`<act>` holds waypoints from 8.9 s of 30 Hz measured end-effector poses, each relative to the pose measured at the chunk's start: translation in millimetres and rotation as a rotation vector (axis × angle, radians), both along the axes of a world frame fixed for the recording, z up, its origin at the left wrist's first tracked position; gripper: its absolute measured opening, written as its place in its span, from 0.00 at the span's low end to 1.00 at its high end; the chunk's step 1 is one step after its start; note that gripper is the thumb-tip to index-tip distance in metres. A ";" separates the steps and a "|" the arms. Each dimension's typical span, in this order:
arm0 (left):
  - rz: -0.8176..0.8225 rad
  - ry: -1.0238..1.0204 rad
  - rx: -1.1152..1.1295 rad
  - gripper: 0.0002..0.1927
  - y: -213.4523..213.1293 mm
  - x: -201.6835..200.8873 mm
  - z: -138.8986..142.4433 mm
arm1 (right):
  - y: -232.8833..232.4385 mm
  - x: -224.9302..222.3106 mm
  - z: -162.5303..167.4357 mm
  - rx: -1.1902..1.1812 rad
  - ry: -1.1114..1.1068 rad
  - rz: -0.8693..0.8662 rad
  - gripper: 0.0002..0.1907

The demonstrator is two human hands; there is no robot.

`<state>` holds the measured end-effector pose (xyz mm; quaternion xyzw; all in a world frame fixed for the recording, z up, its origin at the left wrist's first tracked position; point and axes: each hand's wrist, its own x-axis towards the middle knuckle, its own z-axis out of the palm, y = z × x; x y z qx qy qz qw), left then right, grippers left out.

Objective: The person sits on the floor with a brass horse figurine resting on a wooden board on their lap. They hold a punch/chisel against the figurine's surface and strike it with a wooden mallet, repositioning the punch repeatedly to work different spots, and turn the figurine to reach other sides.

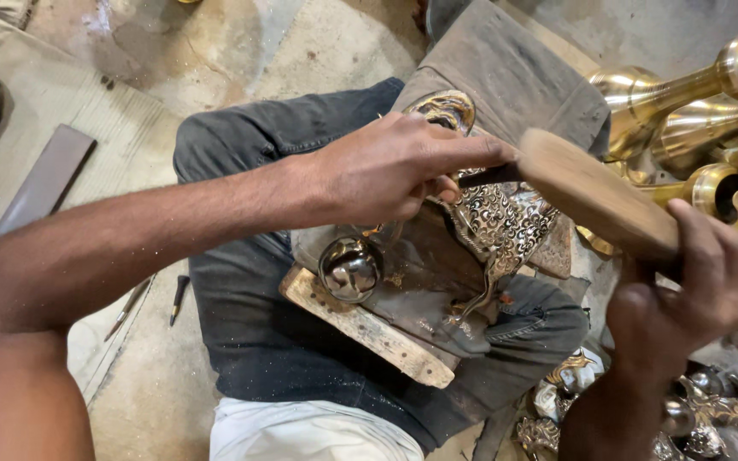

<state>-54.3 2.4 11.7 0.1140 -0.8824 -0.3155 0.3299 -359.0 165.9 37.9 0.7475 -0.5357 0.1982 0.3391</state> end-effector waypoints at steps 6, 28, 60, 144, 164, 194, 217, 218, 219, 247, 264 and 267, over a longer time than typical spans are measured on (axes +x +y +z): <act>-0.005 -0.079 0.136 0.31 0.9 -1.0 5.4 | -1.0 8.8 -1.3 0.085 -0.257 -0.065 0.21; -0.008 -0.023 0.021 0.34 -3.1 7.4 11.2 | 5.4 23.2 -11.6 0.097 -0.747 0.015 0.24; -0.006 -0.145 0.011 0.37 -5.9 9.3 16.5 | 6.9 34.5 -32.3 0.083 -0.511 -0.100 0.23; -0.005 -0.294 0.178 0.25 -19.3 13.9 33.8 | 5.8 40.4 -3.2 0.197 -0.643 -0.070 0.25; -0.037 0.133 0.608 0.28 2.2 14.6 2.9 | 85.1 113.1 -74.3 0.151 -1.822 0.320 0.17; 0.415 0.531 0.393 0.16 117.5 -54.2 -49.7 | 27.7 22.8 95.8 0.359 0.023 -0.084 0.27; 0.386 0.387 0.404 0.17 114.7 -41.9 -50.6 | 27.0 20.7 102.2 0.372 0.289 -0.179 0.25; 0.430 0.359 0.280 0.18 113.4 -42.7 -49.4 | 27.4 19.1 99.3 0.365 0.299 -0.180 0.25; 0.470 0.330 0.158 0.19 112.4 -43.5 -48.2 | 28.8 17.3 98.0 0.364 0.286 -0.186 0.24; 0.354 0.446 0.507 0.15 113.4 -43.9 -43.7 | 19.2 34.1 120.8 0.396 0.077 -0.157 0.24; 0.378 0.404 0.433 0.15 115.5 -45.9 -42.3 | 19.9 32.3 117.1 0.340 0.332 -0.162 0.21; 0.355 0.379 0.350 0.18 113.9 -45.4 -45.7 | 21.3 36.7 116.4 0.317 0.383 -0.163 0.21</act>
